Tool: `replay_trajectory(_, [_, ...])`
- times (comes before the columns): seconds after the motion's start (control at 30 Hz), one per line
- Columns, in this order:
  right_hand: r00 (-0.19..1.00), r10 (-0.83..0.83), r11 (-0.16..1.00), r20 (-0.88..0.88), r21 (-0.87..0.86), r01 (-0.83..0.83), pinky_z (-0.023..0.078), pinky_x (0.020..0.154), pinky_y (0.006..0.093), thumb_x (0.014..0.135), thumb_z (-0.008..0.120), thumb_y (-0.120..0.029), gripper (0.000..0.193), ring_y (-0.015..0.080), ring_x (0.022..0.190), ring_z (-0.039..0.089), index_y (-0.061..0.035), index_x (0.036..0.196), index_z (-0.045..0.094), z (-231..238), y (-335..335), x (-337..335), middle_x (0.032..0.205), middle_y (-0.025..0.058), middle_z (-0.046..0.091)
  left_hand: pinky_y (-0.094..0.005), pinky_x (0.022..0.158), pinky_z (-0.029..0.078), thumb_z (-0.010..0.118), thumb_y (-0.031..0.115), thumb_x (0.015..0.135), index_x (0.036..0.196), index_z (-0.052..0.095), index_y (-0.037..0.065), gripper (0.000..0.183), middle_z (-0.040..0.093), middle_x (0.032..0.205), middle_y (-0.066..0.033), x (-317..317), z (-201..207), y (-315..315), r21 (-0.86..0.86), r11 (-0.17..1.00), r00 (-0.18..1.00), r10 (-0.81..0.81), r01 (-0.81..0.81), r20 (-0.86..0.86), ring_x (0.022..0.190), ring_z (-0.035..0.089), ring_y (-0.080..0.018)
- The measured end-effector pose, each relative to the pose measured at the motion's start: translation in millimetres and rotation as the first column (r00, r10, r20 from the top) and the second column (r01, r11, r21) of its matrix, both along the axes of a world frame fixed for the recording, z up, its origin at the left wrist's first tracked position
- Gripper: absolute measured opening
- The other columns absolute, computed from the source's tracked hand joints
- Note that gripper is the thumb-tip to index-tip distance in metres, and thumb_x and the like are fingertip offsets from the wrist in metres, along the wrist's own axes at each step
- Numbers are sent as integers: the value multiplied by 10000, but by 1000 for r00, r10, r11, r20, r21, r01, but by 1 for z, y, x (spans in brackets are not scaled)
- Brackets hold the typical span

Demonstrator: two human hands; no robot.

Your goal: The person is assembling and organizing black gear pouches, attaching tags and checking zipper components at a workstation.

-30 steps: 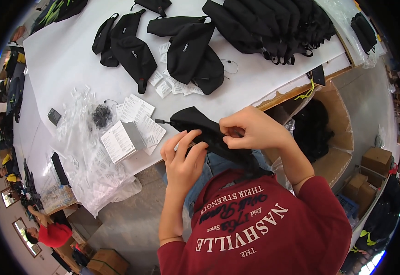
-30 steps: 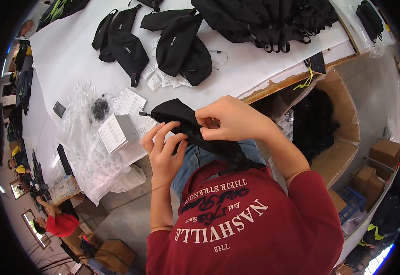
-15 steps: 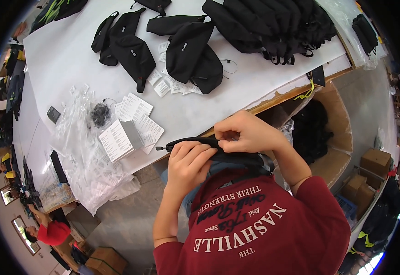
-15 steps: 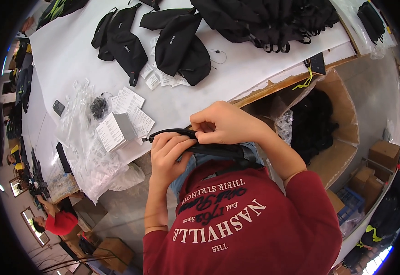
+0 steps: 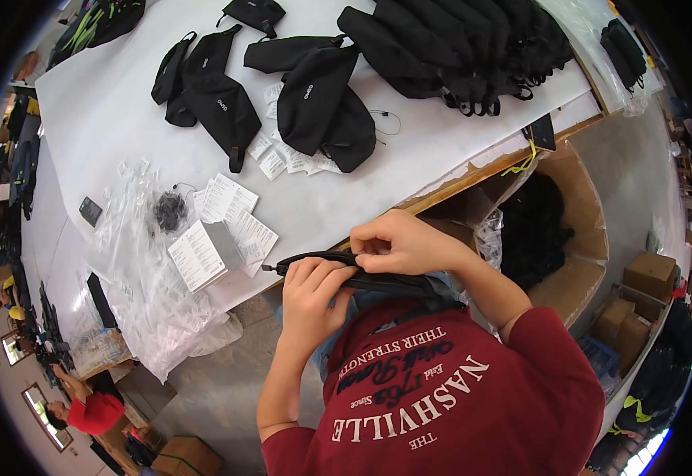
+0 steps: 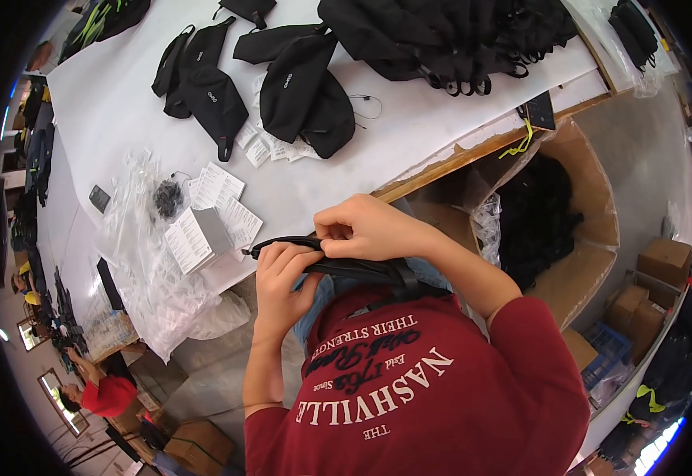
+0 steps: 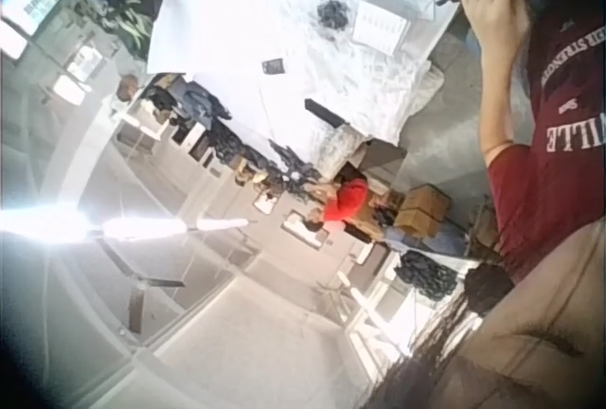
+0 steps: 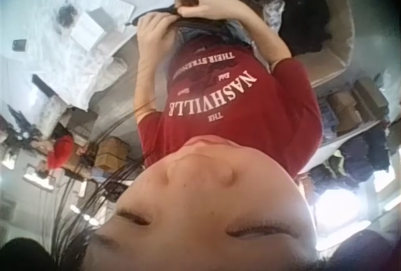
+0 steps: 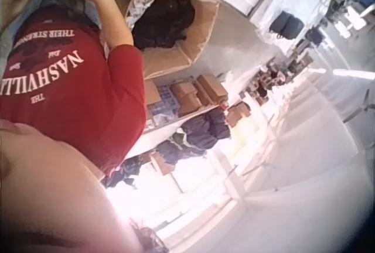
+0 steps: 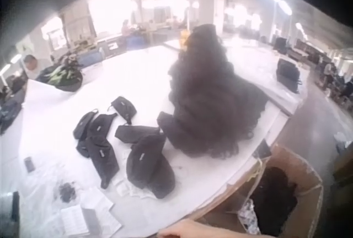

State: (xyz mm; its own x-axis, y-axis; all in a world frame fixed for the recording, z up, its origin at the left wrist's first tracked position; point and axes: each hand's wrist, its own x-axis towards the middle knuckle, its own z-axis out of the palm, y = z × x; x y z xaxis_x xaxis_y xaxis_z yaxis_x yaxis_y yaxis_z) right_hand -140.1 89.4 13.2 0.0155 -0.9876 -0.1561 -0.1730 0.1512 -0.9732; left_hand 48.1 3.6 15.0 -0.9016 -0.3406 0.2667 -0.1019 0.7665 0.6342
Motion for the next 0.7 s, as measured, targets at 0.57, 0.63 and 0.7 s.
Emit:
replay_trajectory(0.57, [889, -81, 971, 451, 236, -32, 371, 662, 229, 926, 546, -381, 423, 75, 705, 401, -76, 1207, 461, -46, 22, -14, 775, -11, 446, -273, 699, 443, 662, 2, 775, 873, 602, -11, 116, 619, 775, -109, 23, -1, -20, 331, 763, 817, 574, -556, 50, 714, 582, -220])
replay_trajectory(0.63, [823, -129, 987, 553, 148, 55, 359, 662, 217, 892, 592, -307, 440, 69, 662, 356, -97, 1240, 422, -42, 32, -33, 724, -45, 375, -272, 680, 445, 644, 28, 801, 893, 580, -18, 121, 620, 746, -129, 33, -3, -24, 272, 778, 823, 517, -567, 237, 680, 587, -213])
replay_trajectory(0.7, [876, -213, 972, 433, 185, 145, 373, 698, 219, 812, 673, -181, 488, 72, 677, 414, -107, 1217, 411, -16, 37, -47, 721, -38, 440, -272, 672, 446, 642, 37, 805, 899, 568, -18, 131, 624, 742, -136, 44, -8, -24, 298, 766, 814, 475, -569, 334, 673, 591, -211])
